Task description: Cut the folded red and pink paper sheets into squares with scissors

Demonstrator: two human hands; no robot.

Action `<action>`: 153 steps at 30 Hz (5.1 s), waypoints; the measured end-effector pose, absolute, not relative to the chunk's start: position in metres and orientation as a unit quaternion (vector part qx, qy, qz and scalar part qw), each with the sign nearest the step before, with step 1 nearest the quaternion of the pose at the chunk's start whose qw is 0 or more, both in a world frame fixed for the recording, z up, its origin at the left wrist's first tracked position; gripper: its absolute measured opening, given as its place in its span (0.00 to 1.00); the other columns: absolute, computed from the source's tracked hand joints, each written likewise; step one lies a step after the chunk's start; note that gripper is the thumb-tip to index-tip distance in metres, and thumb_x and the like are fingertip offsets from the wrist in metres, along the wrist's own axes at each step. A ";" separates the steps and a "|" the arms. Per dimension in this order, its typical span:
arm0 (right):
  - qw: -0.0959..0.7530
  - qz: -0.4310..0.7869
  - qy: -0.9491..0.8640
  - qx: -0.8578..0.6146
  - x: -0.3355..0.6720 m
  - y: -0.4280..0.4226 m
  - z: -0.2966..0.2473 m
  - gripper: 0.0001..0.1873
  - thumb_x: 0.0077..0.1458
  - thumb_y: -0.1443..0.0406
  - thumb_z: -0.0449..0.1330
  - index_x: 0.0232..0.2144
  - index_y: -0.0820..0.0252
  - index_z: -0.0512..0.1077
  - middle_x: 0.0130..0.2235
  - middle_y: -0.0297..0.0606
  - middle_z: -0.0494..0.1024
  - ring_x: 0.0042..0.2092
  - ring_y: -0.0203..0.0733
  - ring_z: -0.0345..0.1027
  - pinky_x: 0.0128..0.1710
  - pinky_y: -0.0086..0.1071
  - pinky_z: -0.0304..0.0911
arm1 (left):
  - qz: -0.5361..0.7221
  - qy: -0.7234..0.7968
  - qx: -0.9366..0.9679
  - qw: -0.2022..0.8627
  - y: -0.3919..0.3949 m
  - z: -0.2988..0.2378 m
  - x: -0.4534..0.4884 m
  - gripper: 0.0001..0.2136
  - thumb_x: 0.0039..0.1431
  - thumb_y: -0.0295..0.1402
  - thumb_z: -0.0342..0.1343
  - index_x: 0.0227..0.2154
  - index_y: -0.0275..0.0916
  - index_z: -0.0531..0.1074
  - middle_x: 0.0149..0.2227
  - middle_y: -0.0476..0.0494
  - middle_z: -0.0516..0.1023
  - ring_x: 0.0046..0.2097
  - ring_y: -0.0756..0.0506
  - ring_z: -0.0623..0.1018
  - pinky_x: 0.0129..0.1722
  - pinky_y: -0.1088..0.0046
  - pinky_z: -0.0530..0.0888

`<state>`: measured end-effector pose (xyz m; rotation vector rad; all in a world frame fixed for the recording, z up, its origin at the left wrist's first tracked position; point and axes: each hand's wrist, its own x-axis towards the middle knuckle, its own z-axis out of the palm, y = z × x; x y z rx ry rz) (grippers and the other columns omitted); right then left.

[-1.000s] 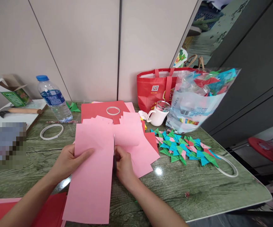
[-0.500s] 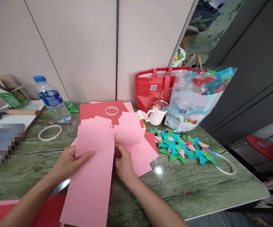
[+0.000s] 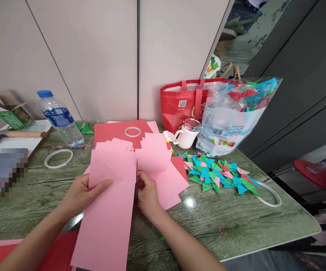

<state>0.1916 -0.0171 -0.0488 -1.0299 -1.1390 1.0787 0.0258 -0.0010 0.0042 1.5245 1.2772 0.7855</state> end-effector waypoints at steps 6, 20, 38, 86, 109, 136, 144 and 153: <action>0.591 0.458 -0.491 -0.446 0.191 -0.017 -0.049 0.06 0.38 0.69 0.60 0.24 0.60 0.67 0.25 0.30 0.72 0.26 0.36 0.63 0.25 0.27 0.60 | 0.319 0.522 0.634 0.473 -0.001 0.002 0.025 0.14 0.48 0.42 0.55 0.19 0.35 0.69 0.22 0.48 0.70 0.22 0.49 0.69 0.17 0.78 0.65; 0.593 0.454 -0.488 -0.452 0.193 -0.016 -0.050 0.06 0.38 0.69 0.60 0.25 0.60 0.66 0.23 0.29 0.69 0.25 0.35 0.61 0.24 0.27 0.58 | 0.337 0.510 0.571 0.547 -0.003 0.004 0.028 0.13 0.47 0.42 0.56 0.25 0.36 0.70 0.25 0.47 0.75 0.24 0.47 0.73 0.19 0.75 0.70; 0.600 0.459 -0.475 -0.452 0.191 -0.016 -0.046 0.05 0.38 0.69 0.59 0.23 0.60 0.66 0.22 0.29 0.70 0.25 0.35 0.61 0.24 0.27 0.58 | 0.340 0.508 0.568 0.551 -0.003 0.004 0.029 0.12 0.48 0.41 0.57 0.24 0.35 0.69 0.23 0.49 0.73 0.23 0.50 0.71 0.17 0.78 0.69; 0.604 0.423 -0.487 -0.468 0.194 -0.014 -0.041 0.04 0.38 0.69 0.58 0.19 0.61 0.64 0.20 0.27 0.67 0.23 0.33 0.58 0.22 0.24 0.55 | 0.311 0.496 0.595 0.551 -0.004 0.005 0.028 0.12 0.50 0.41 0.55 0.24 0.36 0.69 0.22 0.50 0.72 0.22 0.51 0.70 0.18 0.79 0.67; 0.602 0.417 -0.496 -0.466 0.199 -0.012 -0.039 0.04 0.46 0.66 0.54 0.23 0.59 0.62 0.16 0.24 0.60 0.18 0.30 0.52 0.17 0.24 0.50 | 0.353 0.490 0.542 0.584 0.002 -0.003 0.026 0.13 0.47 0.41 0.58 0.27 0.35 0.69 0.24 0.47 0.75 0.23 0.48 0.72 0.19 0.75 0.69; 0.377 0.318 -0.565 -0.661 0.309 -0.006 -0.018 0.17 0.42 0.60 0.62 0.36 0.61 0.70 0.23 0.35 0.74 0.25 0.41 0.68 0.22 0.30 0.59 | 0.104 0.664 0.740 -0.021 0.030 -0.053 0.007 0.44 0.42 0.49 0.56 0.58 0.27 0.47 0.55 0.15 0.57 0.57 0.24 0.55 0.48 0.48 0.56; 0.424 0.181 -0.595 -0.658 0.259 -0.017 -0.007 0.13 0.46 0.60 0.60 0.35 0.58 0.68 0.28 0.41 0.74 0.31 0.46 0.69 0.29 0.35 0.60 | 0.109 0.645 0.755 -0.041 0.028 -0.048 0.004 0.36 0.47 0.42 0.54 0.57 0.31 0.50 0.47 0.30 0.65 0.47 0.33 0.67 0.46 0.59 0.60; 0.522 0.454 -0.576 -0.435 0.204 -0.005 -0.041 0.14 0.45 0.60 0.61 0.34 0.60 0.65 0.33 0.36 0.72 0.34 0.38 0.66 0.35 0.32 0.61 | 0.203 0.666 0.717 -0.033 0.025 -0.037 0.011 0.42 0.44 0.36 0.58 0.60 0.33 0.41 0.56 0.24 0.57 0.53 0.28 0.62 0.46 0.53 0.61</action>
